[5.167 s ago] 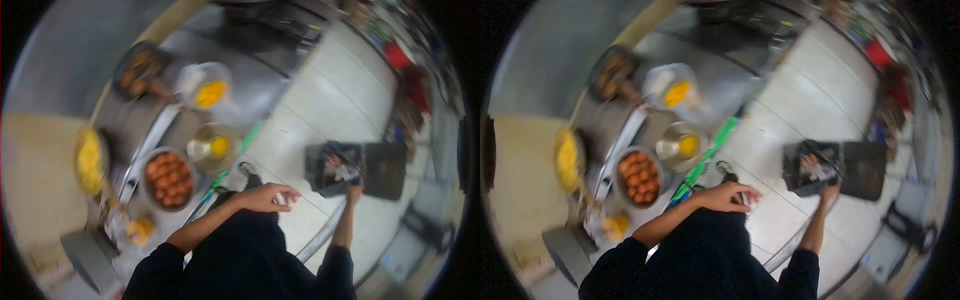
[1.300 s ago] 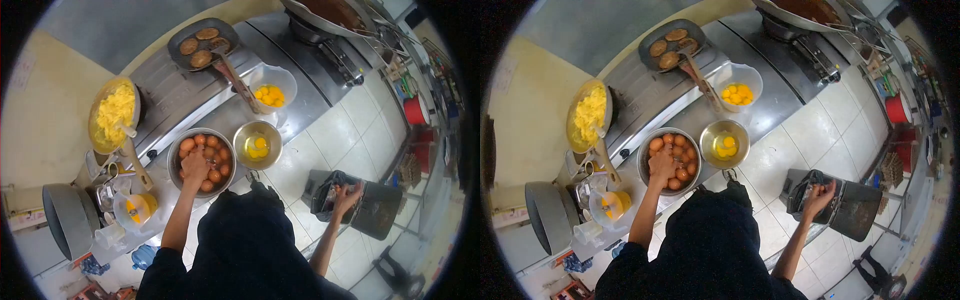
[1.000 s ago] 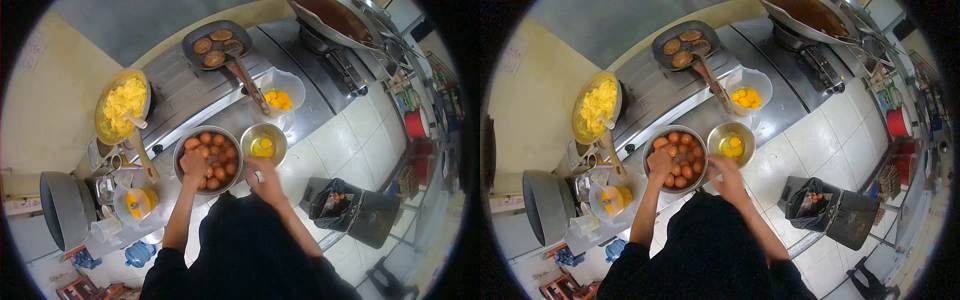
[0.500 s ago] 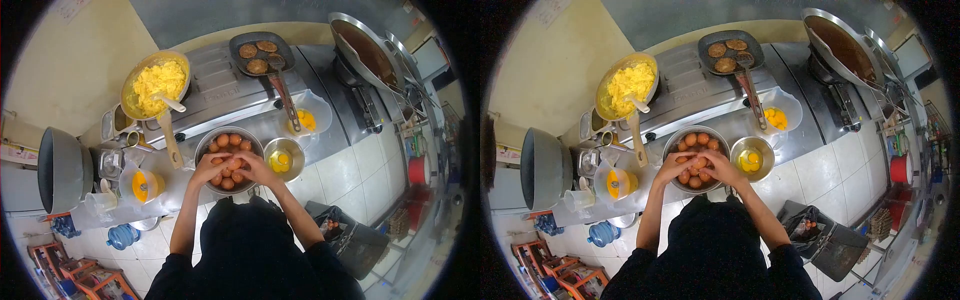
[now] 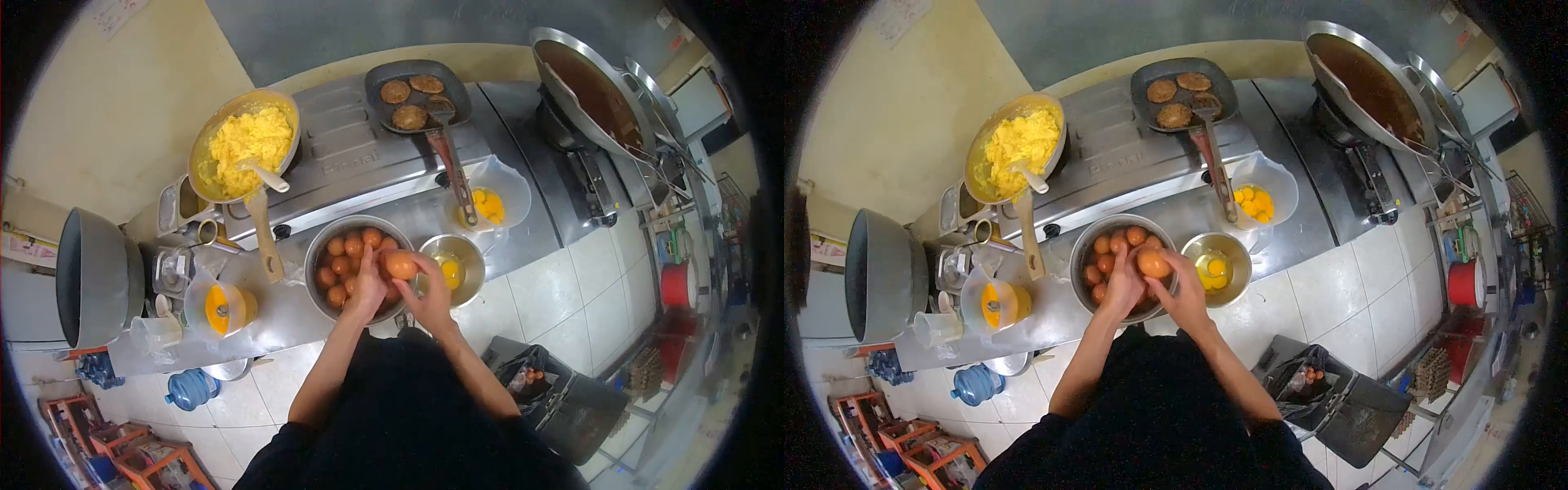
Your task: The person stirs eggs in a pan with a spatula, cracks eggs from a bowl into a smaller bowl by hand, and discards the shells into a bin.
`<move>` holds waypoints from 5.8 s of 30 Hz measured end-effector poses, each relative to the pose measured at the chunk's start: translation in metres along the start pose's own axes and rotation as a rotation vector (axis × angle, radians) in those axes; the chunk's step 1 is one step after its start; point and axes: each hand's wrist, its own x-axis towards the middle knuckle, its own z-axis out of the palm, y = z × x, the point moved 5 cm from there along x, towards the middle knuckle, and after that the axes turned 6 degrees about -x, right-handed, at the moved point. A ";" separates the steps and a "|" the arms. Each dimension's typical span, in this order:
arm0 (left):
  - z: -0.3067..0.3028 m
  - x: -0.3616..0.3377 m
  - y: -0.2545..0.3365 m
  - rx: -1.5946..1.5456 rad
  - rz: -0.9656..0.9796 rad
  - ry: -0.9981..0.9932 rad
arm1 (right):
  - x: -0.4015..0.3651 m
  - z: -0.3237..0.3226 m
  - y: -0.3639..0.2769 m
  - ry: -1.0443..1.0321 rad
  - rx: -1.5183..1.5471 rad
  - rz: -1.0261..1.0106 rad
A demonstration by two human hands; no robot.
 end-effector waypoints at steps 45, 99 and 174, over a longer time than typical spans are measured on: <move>0.097 0.059 -0.044 1.490 0.221 -0.756 | -0.010 -0.077 0.137 -0.284 -0.056 0.098; -0.002 -0.010 -0.003 0.676 0.142 -0.045 | -0.035 -0.050 0.002 0.289 -0.039 0.161; -0.067 0.024 0.051 1.793 0.118 -0.024 | -0.132 -0.091 0.104 0.270 0.541 0.697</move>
